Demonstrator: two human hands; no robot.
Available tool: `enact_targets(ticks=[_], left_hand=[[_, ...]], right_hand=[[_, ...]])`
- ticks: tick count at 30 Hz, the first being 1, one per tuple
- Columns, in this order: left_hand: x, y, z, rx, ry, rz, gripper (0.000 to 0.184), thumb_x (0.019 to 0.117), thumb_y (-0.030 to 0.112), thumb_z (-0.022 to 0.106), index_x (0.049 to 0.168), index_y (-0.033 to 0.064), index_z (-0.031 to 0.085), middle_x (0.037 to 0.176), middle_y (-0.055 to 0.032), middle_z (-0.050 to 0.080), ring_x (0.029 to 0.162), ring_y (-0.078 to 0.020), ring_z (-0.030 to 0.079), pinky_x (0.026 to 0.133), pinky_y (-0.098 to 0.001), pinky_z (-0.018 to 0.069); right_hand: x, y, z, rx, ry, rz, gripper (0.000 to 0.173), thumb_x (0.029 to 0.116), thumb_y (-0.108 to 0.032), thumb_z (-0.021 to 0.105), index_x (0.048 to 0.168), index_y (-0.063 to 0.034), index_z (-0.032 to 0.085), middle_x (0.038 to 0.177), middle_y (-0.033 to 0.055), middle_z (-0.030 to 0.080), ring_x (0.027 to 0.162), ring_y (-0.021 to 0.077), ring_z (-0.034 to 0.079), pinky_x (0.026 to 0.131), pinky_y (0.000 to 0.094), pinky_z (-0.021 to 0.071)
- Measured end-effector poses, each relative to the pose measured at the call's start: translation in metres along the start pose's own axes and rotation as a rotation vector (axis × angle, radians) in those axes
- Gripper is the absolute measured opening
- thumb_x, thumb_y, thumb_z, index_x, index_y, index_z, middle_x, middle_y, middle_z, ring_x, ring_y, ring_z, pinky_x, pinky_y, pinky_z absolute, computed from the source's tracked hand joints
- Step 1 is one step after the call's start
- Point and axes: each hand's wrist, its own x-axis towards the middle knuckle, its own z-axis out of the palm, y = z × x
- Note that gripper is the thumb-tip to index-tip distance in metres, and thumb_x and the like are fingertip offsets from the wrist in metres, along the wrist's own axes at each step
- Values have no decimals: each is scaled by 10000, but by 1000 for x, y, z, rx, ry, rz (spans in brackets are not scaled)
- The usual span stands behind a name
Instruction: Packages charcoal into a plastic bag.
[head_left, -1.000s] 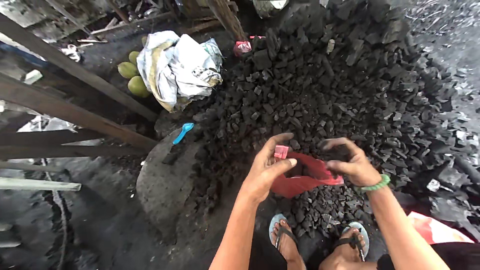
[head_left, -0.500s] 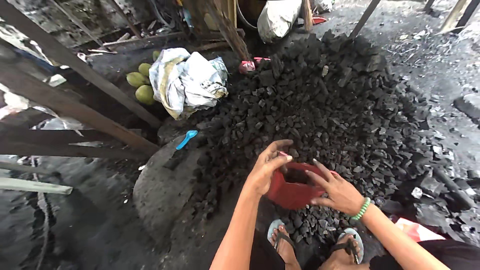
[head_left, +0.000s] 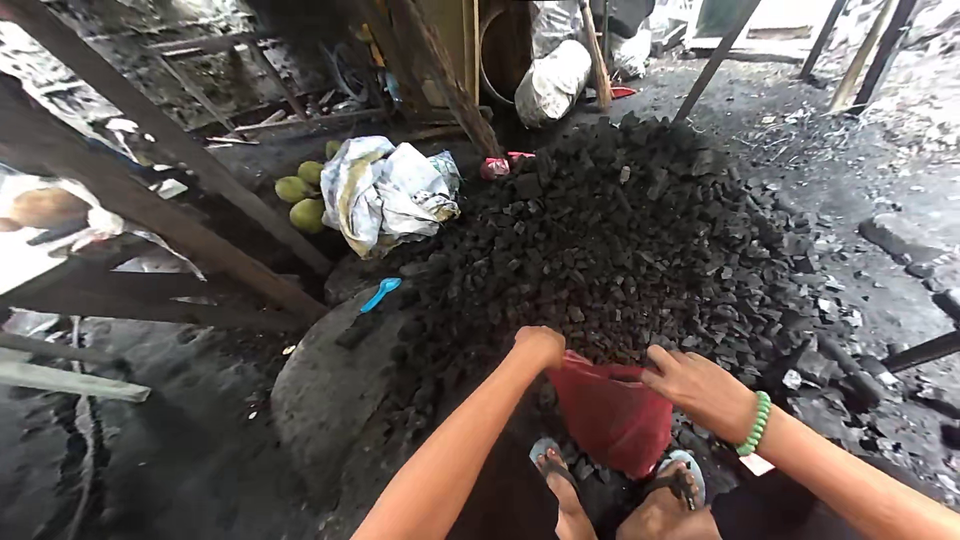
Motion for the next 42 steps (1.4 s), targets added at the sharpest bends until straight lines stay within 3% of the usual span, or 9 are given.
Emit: enact_targets(ticks=[3, 7, 14, 23, 27, 31, 34, 37, 42], left_hand=[[-5, 10, -20, -116, -62, 303, 287, 1037, 186, 592, 1073, -86, 676, 1076, -255, 667, 1016, -380, 632, 909, -599, 468], [-12, 31, -19, -706, -16, 707, 240, 1057, 81, 471, 896, -24, 615, 739, -8, 555, 645, -46, 512, 632, -244, 465], [-20, 18, 5, -1474, -70, 694, 110, 1073, 111, 432, 1014, 128, 524, 568, 99, 375, 424, 25, 325, 395, -119, 291], [-37, 51, 15, -685, 785, 525, 233, 922, 81, 681, 1145, 15, 664, 904, -191, 704, 835, -354, 696, 737, -573, 546], [-20, 44, 51, -322, 1243, 624, 243, 883, 48, 715, 1123, 18, 699, 858, -164, 706, 686, -328, 712, 569, -508, 576], [9, 33, 76, -90, 1567, 758, 186, 873, 22, 674, 1026, 56, 774, 822, -117, 707, 651, -245, 699, 529, -360, 573], [-7, 37, 78, -206, 1293, 668, 115, 899, 41, 658, 946, 56, 761, 903, -129, 717, 791, -282, 727, 651, -427, 611], [-45, 42, 54, -901, 438, 455, 216, 1020, 124, 569, 1116, -9, 711, 1133, -122, 674, 1064, -211, 630, 967, -409, 494], [-48, 53, 57, -1889, -94, 226, 177, 1039, 109, 456, 906, 98, 573, 779, -20, 625, 711, -116, 631, 666, -277, 543]], right_hand=[[-5, -5, -4, 196, 454, -187, 72, 827, 27, 683, 876, -8, 722, 961, 185, 638, 715, 306, 687, 571, 458, 601], [14, -37, -19, 268, 795, -350, 113, 922, -76, 620, 921, -82, 733, 1025, 120, 679, 818, 199, 692, 655, 333, 608], [20, 24, -66, -30, 919, 79, 267, 868, -119, 758, 1065, 46, 685, 1043, 269, 663, 814, 435, 701, 602, 562, 572], [27, 26, 8, 1484, 571, 186, 587, 1037, -549, 407, 1321, -73, 601, 1038, 23, 750, 717, 97, 694, 595, 276, 590], [34, -2, 23, 1714, 349, 403, 832, 1038, -619, -30, 1195, -81, 585, 812, 53, 718, 603, 124, 666, 513, 273, 550], [43, -15, 19, 1717, 415, 552, 635, 1114, -501, 173, 1063, -97, 660, 572, -17, 573, 384, 8, 403, 358, 162, 313], [41, -7, 28, 1635, 508, 353, 282, 998, -141, 451, 1221, -75, 610, 692, -9, 622, 438, 6, 452, 389, 158, 362], [39, -10, 29, 1325, 497, 333, 295, 969, -135, 573, 1234, -11, 613, 789, 43, 672, 602, 92, 564, 550, 281, 465], [40, -35, 41, 1066, 712, 475, 281, 990, -266, 600, 1066, -31, 735, 1021, 99, 702, 890, 175, 668, 819, 399, 551]])
